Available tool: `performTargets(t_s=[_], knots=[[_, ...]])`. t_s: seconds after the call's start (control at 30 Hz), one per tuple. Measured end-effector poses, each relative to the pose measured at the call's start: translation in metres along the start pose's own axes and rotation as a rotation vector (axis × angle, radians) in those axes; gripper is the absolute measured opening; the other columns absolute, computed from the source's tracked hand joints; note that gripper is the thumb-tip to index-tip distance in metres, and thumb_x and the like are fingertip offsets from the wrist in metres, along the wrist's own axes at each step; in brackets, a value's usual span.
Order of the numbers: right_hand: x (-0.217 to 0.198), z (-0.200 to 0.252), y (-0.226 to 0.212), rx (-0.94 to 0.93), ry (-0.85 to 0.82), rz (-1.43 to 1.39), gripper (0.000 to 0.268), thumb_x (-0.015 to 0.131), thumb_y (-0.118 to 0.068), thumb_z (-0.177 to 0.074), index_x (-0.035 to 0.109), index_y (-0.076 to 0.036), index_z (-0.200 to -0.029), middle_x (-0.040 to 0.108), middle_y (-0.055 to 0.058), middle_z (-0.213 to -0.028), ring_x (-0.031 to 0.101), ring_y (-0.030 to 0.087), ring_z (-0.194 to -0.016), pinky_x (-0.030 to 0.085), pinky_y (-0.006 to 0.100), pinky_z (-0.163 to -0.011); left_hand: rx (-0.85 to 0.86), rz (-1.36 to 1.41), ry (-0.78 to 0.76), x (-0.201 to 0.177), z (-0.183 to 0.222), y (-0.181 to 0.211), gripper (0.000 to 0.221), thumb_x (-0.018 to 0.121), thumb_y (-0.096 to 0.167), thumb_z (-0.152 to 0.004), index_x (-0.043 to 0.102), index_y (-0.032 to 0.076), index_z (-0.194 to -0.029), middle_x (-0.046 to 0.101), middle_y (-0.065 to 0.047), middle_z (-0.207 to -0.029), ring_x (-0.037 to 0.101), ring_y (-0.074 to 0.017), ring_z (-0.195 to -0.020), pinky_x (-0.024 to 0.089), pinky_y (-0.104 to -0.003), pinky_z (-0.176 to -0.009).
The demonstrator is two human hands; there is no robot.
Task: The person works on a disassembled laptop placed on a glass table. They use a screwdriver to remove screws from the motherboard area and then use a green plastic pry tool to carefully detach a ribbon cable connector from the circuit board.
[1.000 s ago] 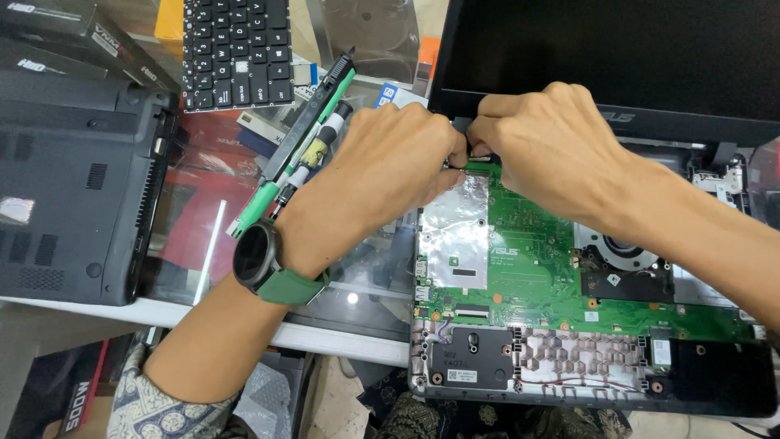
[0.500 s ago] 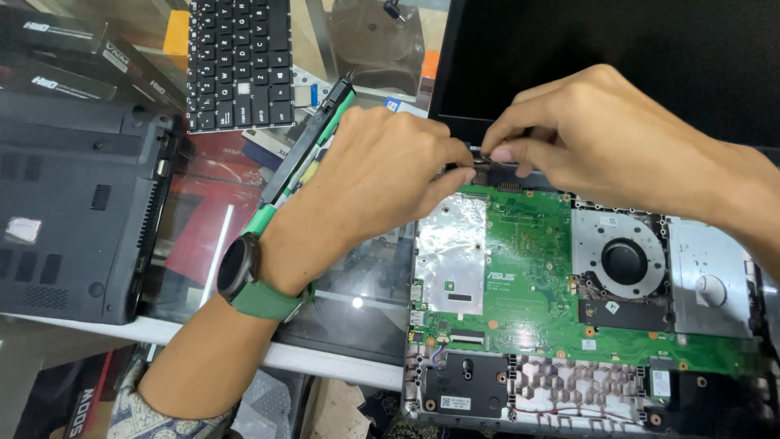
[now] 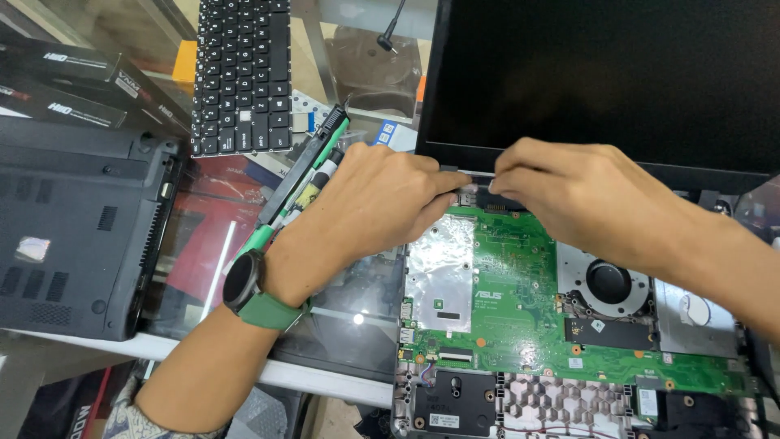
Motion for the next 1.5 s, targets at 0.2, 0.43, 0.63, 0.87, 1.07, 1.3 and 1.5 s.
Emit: performTargets(t_s=[0.2,0.43,0.63,0.87,1.07,1.3,1.5], knots=[[0.021,0.023,0.006,-0.263,0.087,0.713,0.021,0.071,-0.006,-0.096,0.069,-0.009,-0.117,0.071,0.004,-0.112,0.066,0.015,-0.068,0.054,0.029,-0.053,0.012,-0.023,0.051,-0.002,0.002,0.001,0.018,0.064,0.032,-0.098,0.078,0.023,-0.106,0.066,0.003,-0.068,0.064,-0.0340,-0.052,0.040,-0.047,-0.033],[0.017,0.009,-0.009,-0.218,0.317,0.666,0.006,0.070,-0.005,-0.103,0.072,-0.011,-0.103,0.071,0.001,-0.093,0.063,0.014,-0.063,0.044,0.028,-0.050,0.033,-0.058,0.060,0.006,0.002,0.002,0.019,0.063,0.034,-0.098,0.080,0.030,-0.105,0.066,0.004,-0.066,0.065,-0.0339,-0.052,0.042,-0.046,-0.034],[0.019,0.009,-0.008,-0.246,0.314,0.560,0.004,0.076,-0.005,-0.100,0.073,-0.005,-0.104,0.076,0.008,-0.103,0.073,0.020,-0.077,0.054,0.029,-0.056,-0.046,-0.078,0.134,-0.005,0.004,-0.005,0.028,0.063,0.037,-0.100,0.075,0.022,-0.080,0.064,0.004,-0.060,0.062,-0.0326,-0.049,0.038,-0.044,-0.038],[0.023,-0.001,-0.014,-0.266,0.350,0.507,0.006,0.072,0.001,-0.101,0.071,-0.005,-0.099,0.074,0.008,-0.100,0.069,0.020,-0.071,0.052,0.030,-0.053,-0.139,-0.028,0.095,-0.011,0.003,-0.010,0.023,0.062,0.034,-0.096,0.080,0.024,-0.086,0.067,0.000,-0.055,0.064,-0.0296,-0.051,0.042,-0.043,-0.043],[0.022,0.012,-0.008,-0.242,0.373,0.656,0.013,0.071,0.002,-0.100,0.071,-0.009,-0.092,0.077,0.005,-0.101,0.069,0.018,-0.073,0.048,0.028,-0.053,-0.018,-0.072,0.056,0.002,0.001,-0.001,0.022,0.059,0.036,-0.100,0.076,0.024,-0.095,0.068,0.001,-0.063,0.062,-0.0342,-0.048,0.039,-0.047,-0.038],[0.029,0.015,-0.003,-0.104,0.392,0.645,0.008,0.075,-0.014,-0.098,0.075,-0.014,-0.090,0.069,0.000,-0.089,0.065,0.016,-0.076,0.052,0.021,-0.061,0.002,0.137,0.032,-0.018,0.000,0.009,0.027,0.063,0.023,-0.093,0.081,0.016,-0.111,0.075,-0.006,-0.067,0.070,-0.0327,-0.052,0.054,-0.037,-0.050],[0.022,0.016,-0.009,-0.047,0.397,0.613,0.007,0.071,-0.009,-0.099,0.076,-0.012,-0.095,0.070,0.001,-0.086,0.067,0.016,-0.074,0.052,0.021,-0.059,0.002,0.110,0.017,-0.006,0.000,0.011,0.028,0.063,0.027,-0.093,0.081,0.019,-0.113,0.074,-0.003,-0.064,0.068,-0.0292,-0.049,0.051,-0.031,-0.048]])
Point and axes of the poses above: each hand's wrist, its own z-axis away from the middle knuckle, its own x-axis out of the palm, y = z × x, the point moved 2 cm from there along -z, towards the middle knuckle
